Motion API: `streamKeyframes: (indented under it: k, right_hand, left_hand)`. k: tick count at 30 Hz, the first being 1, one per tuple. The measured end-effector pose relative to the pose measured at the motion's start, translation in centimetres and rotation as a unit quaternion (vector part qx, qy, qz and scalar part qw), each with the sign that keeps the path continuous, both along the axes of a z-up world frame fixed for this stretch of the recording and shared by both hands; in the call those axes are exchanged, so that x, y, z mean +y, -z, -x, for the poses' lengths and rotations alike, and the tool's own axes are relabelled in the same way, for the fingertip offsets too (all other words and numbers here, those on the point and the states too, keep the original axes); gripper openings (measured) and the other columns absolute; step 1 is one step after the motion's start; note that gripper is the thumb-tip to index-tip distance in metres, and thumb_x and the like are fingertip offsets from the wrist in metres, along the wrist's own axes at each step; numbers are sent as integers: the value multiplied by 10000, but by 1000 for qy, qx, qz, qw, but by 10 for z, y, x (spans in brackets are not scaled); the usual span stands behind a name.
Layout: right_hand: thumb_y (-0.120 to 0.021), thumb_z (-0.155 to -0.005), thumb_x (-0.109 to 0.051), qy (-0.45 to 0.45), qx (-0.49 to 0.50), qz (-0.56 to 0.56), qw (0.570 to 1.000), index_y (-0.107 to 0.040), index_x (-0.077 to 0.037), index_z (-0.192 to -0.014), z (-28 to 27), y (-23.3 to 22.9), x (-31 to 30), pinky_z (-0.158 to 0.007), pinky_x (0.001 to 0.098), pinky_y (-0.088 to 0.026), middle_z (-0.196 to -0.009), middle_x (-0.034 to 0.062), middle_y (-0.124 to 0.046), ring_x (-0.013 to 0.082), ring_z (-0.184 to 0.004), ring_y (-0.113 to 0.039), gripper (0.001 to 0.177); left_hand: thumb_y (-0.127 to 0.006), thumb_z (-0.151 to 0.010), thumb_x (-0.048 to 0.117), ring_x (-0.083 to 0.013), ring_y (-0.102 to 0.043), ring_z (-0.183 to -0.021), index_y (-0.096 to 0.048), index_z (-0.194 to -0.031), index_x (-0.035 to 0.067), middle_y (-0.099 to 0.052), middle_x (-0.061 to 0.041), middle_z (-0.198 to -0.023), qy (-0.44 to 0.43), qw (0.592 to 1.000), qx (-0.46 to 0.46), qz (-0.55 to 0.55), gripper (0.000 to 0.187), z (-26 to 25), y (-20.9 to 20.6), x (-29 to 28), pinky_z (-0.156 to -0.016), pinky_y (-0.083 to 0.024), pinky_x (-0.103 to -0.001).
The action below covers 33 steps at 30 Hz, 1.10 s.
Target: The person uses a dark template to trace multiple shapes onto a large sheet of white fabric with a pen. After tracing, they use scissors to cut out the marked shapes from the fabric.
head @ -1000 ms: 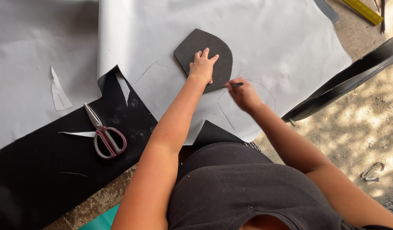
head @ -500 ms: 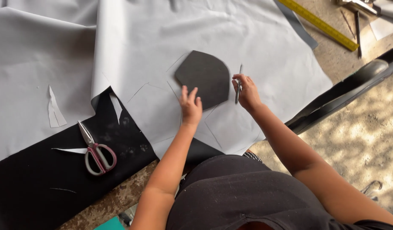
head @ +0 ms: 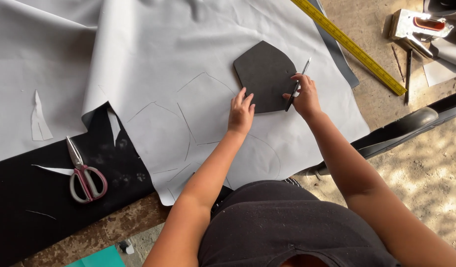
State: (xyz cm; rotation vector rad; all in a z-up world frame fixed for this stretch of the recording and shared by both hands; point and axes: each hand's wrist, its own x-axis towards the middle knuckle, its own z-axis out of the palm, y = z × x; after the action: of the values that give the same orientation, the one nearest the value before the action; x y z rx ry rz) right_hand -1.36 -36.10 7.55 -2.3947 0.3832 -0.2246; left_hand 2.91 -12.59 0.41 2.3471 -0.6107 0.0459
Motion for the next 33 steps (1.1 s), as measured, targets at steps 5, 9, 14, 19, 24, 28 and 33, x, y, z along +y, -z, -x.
streamKeyframes:
  k: [5, 9, 14, 19, 24, 28, 33]
  right_hand:
    - [-963, -709, -177, -48, -9, -16, 999, -598, -88, -1232, 9, 5, -1, -775, 367, -602, -1339, 187, -594, 366, -1001, -602, 644]
    - [-965, -713, -143, -65, -15, -33, 997, -594, -50, -1229, 10, 2, -3, -800, 390, -614, -1320, 223, -597, 393, -1016, -620, 643]
    - [-963, -742, -139, -77, -13, -49, 996, -579, -30, -1268, 3, 11, -20, -808, 404, -616, -1329, 250, -584, 389, -1011, -644, 660]
    - [-969, -755, -130, -92, -21, -46, 994, -541, 6, -1287, -15, -7, -34, -839, 463, -613, -1388, 304, -538, 456, -1052, -643, 697]
    - [-957, -709, -97, -132, 49, -22, 990, -630, -30, -1243, -25, -16, -25, -862, 383, -592, -1388, 221, -611, 358, -1131, -620, 630]
    - [-951, -711, -96, -134, 56, -17, 989, -639, -38, -1239, -26, -22, -20, -873, 389, -590, -1399, 218, -614, 356, -1153, -602, 616]
    - [-938, -728, -69, -138, 52, -30, 989, -633, -31, -1254, -24, -22, -21, -872, 393, -598, -1405, 232, -607, 372, -1152, -585, 610]
  left_hand:
    - [-653, -968, 67, -259, -604, -1198, -682, -1272, 56, -499, -150, -1503, -14, 997, -60, -41, 305, 37, -1, 12, -997, -554, -387]
    - [-618, -988, 75, -293, -606, -1188, -673, -1275, 13, -489, -195, -1523, -10, 993, -111, -49, 299, 42, -3, 13, -980, -556, -392]
    - [-617, -981, 71, -290, -624, -1168, -686, -1254, -2, -526, -206, -1491, -7, 990, -129, -55, 291, 42, -2, 16, -955, -568, -383]
    - [-619, -973, 35, -294, -629, -1176, -684, -1263, -4, -542, -216, -1474, -5, 988, -139, -61, 299, 43, 0, 20, -959, -570, -380]
    - [-638, -965, 42, -292, -615, -1216, -676, -1284, 5, -528, -209, -1494, -4, 987, -139, -84, 324, 44, 1, 23, -979, -566, -371]
    - [-667, -948, 36, -308, -625, -1203, -674, -1277, -9, -541, -227, -1473, -1, 983, -158, -90, 332, 45, 4, 24, -969, -571, -377]
    - [-716, -911, 69, -335, -604, -1231, -686, -1243, 25, -534, -213, -1470, -26, 979, -159, -122, 336, 46, -3, 18, -951, -570, -426]
